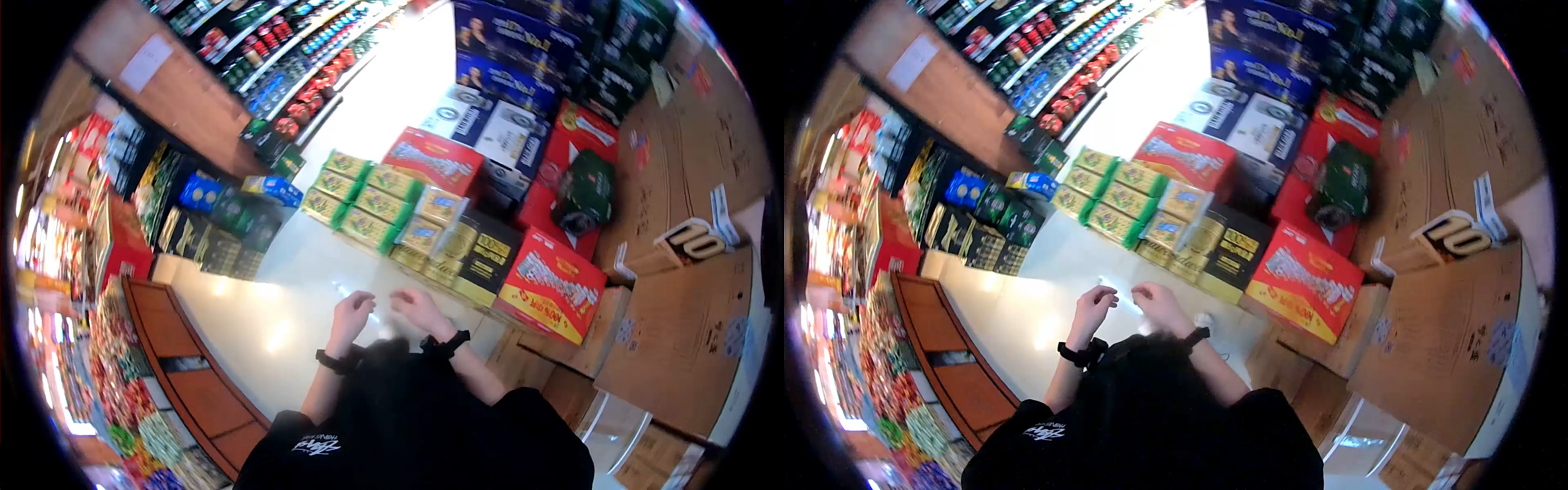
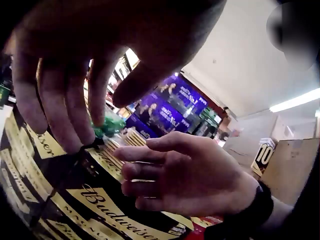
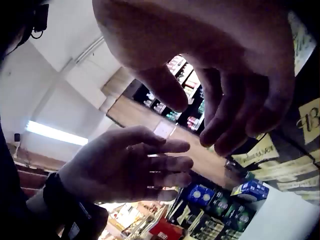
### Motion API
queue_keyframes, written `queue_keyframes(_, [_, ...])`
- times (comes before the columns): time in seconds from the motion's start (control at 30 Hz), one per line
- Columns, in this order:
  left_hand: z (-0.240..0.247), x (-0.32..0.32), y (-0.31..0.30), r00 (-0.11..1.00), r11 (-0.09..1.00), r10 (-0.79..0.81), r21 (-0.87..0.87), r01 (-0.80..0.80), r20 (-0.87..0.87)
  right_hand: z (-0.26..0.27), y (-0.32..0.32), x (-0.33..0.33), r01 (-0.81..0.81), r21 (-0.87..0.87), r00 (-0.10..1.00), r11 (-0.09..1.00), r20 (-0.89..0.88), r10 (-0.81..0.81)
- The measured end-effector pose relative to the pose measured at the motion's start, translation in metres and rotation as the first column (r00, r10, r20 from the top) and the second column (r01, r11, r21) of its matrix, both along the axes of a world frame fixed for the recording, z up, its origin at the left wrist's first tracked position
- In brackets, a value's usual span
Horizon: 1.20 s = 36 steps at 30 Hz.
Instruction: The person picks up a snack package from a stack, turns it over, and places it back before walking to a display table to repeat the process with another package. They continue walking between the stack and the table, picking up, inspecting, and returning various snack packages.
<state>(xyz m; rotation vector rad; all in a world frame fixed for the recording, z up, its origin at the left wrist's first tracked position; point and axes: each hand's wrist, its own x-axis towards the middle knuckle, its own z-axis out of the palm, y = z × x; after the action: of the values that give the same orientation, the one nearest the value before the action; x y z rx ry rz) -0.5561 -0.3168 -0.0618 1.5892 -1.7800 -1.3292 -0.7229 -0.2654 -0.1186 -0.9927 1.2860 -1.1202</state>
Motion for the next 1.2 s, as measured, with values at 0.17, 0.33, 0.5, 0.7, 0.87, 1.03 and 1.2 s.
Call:
queue_keyframes(0.17, [-0.002, 0.054, 0.021, 0.989, 0.99, 0.13, 0.056, -0.127, -0.07, 0.006, -0.011, 0.048, -0.235, -0.043, 0.971, 0.971, -0.046, 0.233])
queue_keyframes(0.33, [-0.004, 0.136, 0.049, 0.945, 0.954, 0.297, 0.091, -0.287, -0.133, 0.025, -0.018, 0.124, -0.503, 0.044, 0.834, 0.863, -0.237, 0.498])
queue_keyframes(0.5, [-0.01, 0.258, 0.097, 0.754, 0.781, 0.621, 0.092, -0.618, -0.212, 0.022, -0.009, 0.242, -0.768, 0.12, 0.565, 0.629, -0.336, 0.754])
queue_keyframes(0.7, [-0.023, 0.379, 0.172, 0.443, 0.464, 0.866, 0.042, -0.885, -0.232, 0.028, 0.019, 0.375, -0.933, 0.22, 0.192, 0.284, -0.362, 0.912])
queue_keyframes(0.87, [-0.029, 0.432, 0.243, 0.192, 0.22, 0.94, 0.071, -0.973, -0.282, 0.023, 0.038, 0.457, -0.971, 0.223, 0.006, 0.087, -0.343, 0.939])
queue_keyframes(1.03, [-0.045, 0.447, 0.296, -0.146, -0.071, 0.924, 0.217, -0.974, -0.353, 0.028, 0.052, 0.508, -0.963, 0.265, -0.155, -0.058, -0.363, 0.919])
queue_keyframes(1.2, [-0.047, 0.463, 0.322, -0.239, -0.183, 0.939, 0.229, -0.956, -0.246, 0.008, 0.054, 0.561, -0.944, 0.233, -0.305, -0.233, -0.351, 0.885])
